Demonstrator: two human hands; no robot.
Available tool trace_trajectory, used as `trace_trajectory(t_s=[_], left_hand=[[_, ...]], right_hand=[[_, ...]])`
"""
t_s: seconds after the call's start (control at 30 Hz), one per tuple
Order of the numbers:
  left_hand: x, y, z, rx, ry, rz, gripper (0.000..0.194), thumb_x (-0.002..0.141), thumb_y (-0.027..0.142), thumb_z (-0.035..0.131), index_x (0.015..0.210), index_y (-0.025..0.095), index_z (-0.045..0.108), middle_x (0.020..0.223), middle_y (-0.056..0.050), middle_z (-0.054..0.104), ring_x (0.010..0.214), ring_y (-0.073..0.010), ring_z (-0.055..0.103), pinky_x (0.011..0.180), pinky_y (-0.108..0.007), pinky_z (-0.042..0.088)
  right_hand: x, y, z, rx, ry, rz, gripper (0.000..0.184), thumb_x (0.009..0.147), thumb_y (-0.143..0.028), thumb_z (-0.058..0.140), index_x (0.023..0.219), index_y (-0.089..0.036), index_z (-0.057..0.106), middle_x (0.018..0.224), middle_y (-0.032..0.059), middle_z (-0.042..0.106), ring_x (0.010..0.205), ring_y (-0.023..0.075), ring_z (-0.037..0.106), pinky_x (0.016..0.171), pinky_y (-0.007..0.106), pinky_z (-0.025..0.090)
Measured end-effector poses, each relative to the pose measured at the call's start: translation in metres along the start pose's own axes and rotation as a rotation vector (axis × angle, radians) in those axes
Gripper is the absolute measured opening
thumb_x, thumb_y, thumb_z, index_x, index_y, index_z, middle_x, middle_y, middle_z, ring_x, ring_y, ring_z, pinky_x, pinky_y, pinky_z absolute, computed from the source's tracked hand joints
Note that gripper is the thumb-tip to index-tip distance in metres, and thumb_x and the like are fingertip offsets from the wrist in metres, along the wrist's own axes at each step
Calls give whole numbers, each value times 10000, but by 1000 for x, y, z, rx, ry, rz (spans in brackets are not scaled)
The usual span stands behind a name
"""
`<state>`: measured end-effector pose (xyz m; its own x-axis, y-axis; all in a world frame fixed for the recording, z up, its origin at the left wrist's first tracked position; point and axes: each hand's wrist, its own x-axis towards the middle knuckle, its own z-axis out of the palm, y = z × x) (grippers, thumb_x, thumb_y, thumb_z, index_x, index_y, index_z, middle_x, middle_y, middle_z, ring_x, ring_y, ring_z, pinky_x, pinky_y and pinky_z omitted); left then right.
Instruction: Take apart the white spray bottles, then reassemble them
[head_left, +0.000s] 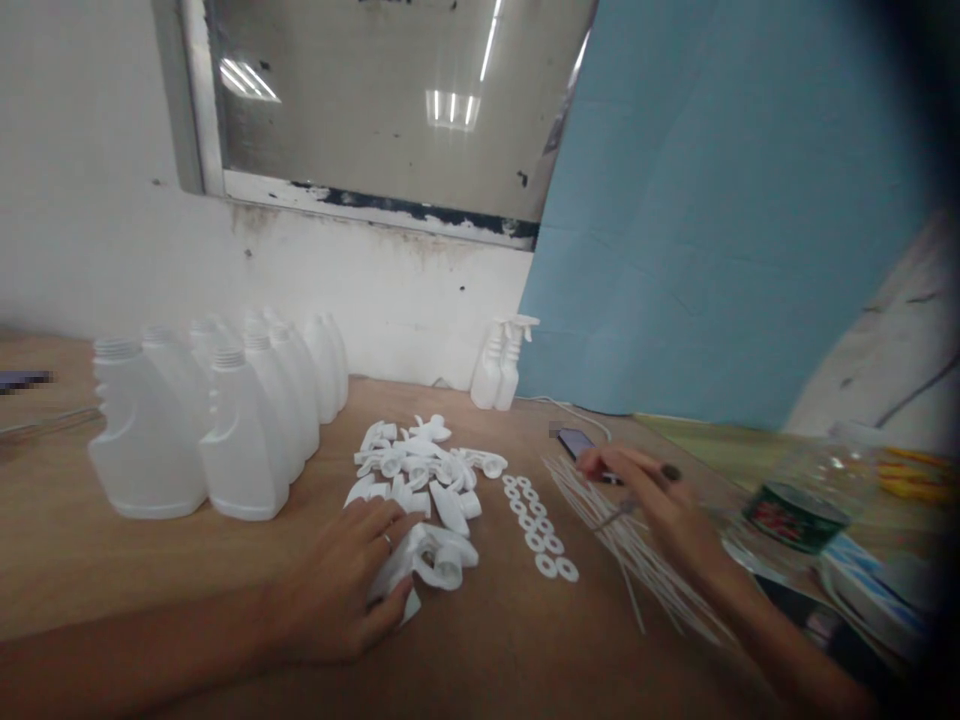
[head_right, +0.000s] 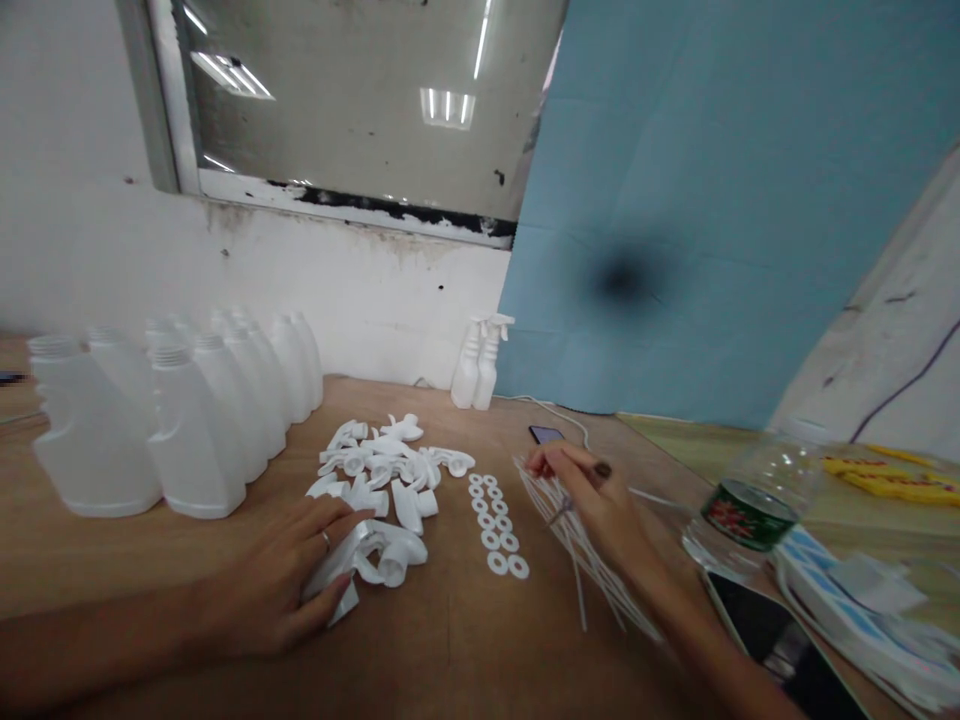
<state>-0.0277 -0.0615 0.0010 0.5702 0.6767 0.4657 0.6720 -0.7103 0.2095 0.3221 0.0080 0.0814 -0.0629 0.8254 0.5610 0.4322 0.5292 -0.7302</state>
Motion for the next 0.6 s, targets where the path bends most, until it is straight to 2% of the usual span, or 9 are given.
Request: trace_trajectory(t_s=[0.03,0.13,0.2,0.33,0.47,0.6], left_hand=[[0,-1,0,16,-12,-4,491,923,270,497,1391,128,456,1226,-154,560,1083,-303,541,960,-512,462],[1,-2,1,47,-41,-7,451,937,273,477,1361,122,491,1174,-144,568,1041,-298,532,935,-523,457],[1,-2,2,59,-48,-11,445,943,278,469,1360,123,491,1163,-139,566,1035,-297,524,930,-526,450],[2,-3,0,61,-48,-29,419,955,296,463,1347,153,489,1176,-129,560,1043,-294,512,936,-509,434],[4,-2,-4,47,-38,-30,386,967,324,459,1323,178,492,1195,-124,560,1066,-292,504,965,-500,408],[11,-4,-8,75,-2,-19,337,965,345,473,1258,185,523,1145,-115,571,1009,-280,508,901,-469,426]], right_hand=[[21,2,4,147,-27,38,279,845,-403,598,666,-213,697,781,61,691,776,226,629,733,310,511],[91,12,21,588,-193,305,160,804,-254,576,823,-180,717,1053,107,709,899,244,650,735,333,538],[136,21,34,812,-158,486,214,776,-202,530,899,-150,697,1103,142,692,937,266,660,756,376,553],[207,42,58,872,-45,571,173,777,-212,485,893,-167,605,927,123,658,895,259,663,761,426,570],[243,58,76,941,38,588,58,821,-260,450,821,-219,490,837,67,583,865,236,658,728,422,580],[255,62,85,1015,53,555,63,829,-292,480,835,-231,468,877,56,575,888,229,660,720,415,583]])
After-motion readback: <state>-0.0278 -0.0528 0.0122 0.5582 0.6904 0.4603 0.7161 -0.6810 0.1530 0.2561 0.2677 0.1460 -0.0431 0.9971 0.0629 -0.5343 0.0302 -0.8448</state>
